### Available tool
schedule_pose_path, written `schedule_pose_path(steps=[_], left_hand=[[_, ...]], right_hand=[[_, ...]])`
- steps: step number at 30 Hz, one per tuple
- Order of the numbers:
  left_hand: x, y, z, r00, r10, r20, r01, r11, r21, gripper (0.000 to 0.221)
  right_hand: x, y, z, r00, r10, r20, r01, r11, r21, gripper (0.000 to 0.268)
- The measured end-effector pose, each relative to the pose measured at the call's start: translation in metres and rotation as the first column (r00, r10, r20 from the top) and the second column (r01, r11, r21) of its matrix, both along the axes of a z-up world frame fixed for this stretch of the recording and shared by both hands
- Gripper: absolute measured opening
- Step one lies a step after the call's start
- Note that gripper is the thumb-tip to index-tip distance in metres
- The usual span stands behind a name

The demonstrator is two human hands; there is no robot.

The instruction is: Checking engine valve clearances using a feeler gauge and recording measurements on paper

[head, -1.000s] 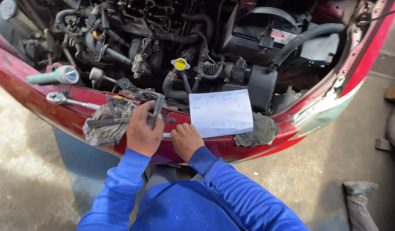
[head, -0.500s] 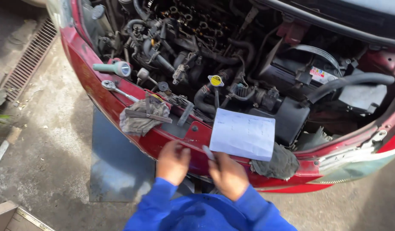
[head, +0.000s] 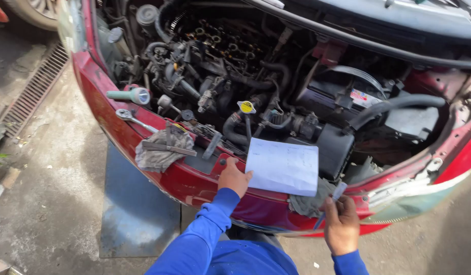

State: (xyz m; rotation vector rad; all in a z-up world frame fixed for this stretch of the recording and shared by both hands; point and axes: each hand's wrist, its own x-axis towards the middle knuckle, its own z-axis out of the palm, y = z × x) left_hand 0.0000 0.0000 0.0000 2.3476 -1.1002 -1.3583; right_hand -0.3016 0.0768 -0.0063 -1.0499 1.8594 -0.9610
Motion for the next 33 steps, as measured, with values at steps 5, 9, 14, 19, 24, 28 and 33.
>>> schedule_pose_path(steps=[5,9,14,19,24,28,33], left_hand=[[-0.01,0.007,-0.021,0.985,-0.077,0.152,0.096,0.989,-0.116,0.065],[-0.013,0.005,0.0,0.928,-0.258,0.269,0.275,0.961,-0.026,0.06],[-0.013,0.005,-0.007,0.927,-0.251,0.278,0.28,0.958,-0.068,0.057],[-0.003,0.012,-0.009,0.958,-0.192,0.213,0.218,0.97,-0.106,0.058],[0.009,0.023,-0.017,0.989,-0.145,0.034,0.143,0.989,0.043,0.054],[0.019,0.033,-0.045,0.984,-0.178,0.02,0.176,0.981,0.082,0.047],[0.04,0.058,-0.07,0.981,-0.179,0.078,0.168,0.977,0.133,0.033]], right_hand=[[0.009,-0.001,0.001,1.0,0.007,0.013,-0.006,0.999,-0.033,0.017],[-0.017,-0.031,-0.023,0.962,0.041,-0.271,-0.014,0.995,0.104,0.02],[-0.019,-0.073,-0.082,0.95,0.201,-0.237,-0.099,0.918,0.384,0.029],[-0.008,-0.063,-0.052,0.936,0.282,-0.213,-0.174,0.893,0.415,0.024],[-0.002,-0.034,-0.028,0.949,0.314,-0.004,-0.274,0.836,0.475,0.021],[0.007,-0.03,-0.008,0.942,0.328,0.072,-0.322,0.823,0.468,0.017],[0.003,-0.025,-0.01,0.853,0.509,-0.111,-0.381,0.755,0.533,0.026]])
